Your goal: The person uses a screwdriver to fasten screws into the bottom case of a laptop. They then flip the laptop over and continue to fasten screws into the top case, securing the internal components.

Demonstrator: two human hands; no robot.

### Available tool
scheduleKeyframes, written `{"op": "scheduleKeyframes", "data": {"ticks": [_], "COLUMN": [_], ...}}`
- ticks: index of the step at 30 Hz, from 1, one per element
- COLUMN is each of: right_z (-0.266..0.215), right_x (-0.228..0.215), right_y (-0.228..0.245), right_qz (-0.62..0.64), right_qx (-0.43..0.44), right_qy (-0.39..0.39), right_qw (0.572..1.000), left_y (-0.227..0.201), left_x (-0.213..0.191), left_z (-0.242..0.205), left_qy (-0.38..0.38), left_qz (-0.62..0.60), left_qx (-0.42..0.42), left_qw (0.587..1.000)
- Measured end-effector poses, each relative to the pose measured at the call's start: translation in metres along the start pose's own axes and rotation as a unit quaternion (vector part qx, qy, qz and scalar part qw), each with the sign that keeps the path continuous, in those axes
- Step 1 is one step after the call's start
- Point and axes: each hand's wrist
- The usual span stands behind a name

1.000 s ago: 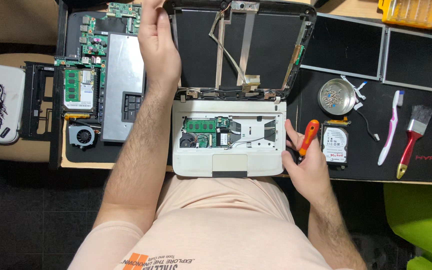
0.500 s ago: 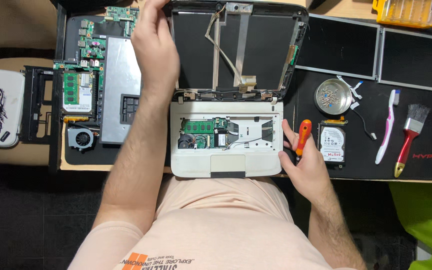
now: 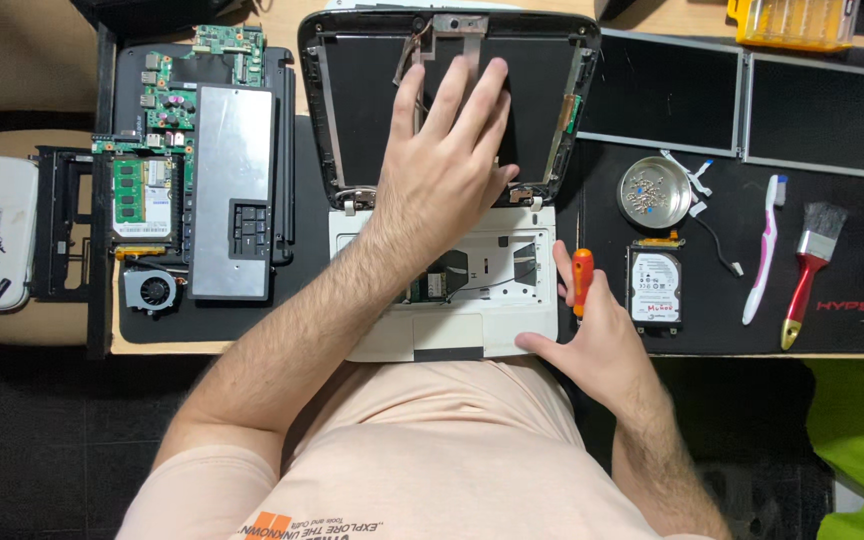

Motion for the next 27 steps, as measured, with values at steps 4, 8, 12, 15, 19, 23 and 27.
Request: {"op": "scheduleKeyframes", "data": {"ticks": [4,8,12,15,19,23,27], "right_z": [0.001,-0.001,0.000,-0.001,0.000,-0.001,0.000], "right_x": [0.005,0.002,0.004,0.003,0.010,0.005,0.006], "right_y": [-0.006,0.002,-0.002,0.001,-0.014,-0.005,-0.006], "right_qz": [-0.034,-0.037,-0.035,-0.031,-0.034,-0.035,-0.033], "right_qx": [0.010,0.029,0.018,0.026,-0.038,0.006,0.007], "right_qy": [0.011,0.008,0.009,0.013,-0.006,0.005,0.002], "right_qw": [0.999,0.999,0.999,0.999,0.999,0.999,0.999], "left_y": [-0.004,-0.007,-0.004,-0.004,-0.003,0.002,0.016], "left_x": [0.008,0.019,0.022,0.020,0.021,0.009,-0.019], "left_z": [-0.006,-0.007,-0.007,-0.005,-0.004,-0.004,-0.007], "left_qy": [0.011,0.022,0.026,0.018,0.019,0.013,0.023], "left_qz": [0.009,0.005,-0.002,-0.003,-0.011,-0.037,-0.131], "left_qx": [-0.011,-0.020,-0.023,-0.022,-0.024,-0.005,0.019], "left_qw": [1.000,1.000,0.999,1.000,0.999,0.999,0.991]}}
Point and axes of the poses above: each hand's wrist, its own z-axis towards the middle knuckle, its own x-axis out of the palm, y = z × x, and after that the axes turned 7 degrees about -x, right-handed
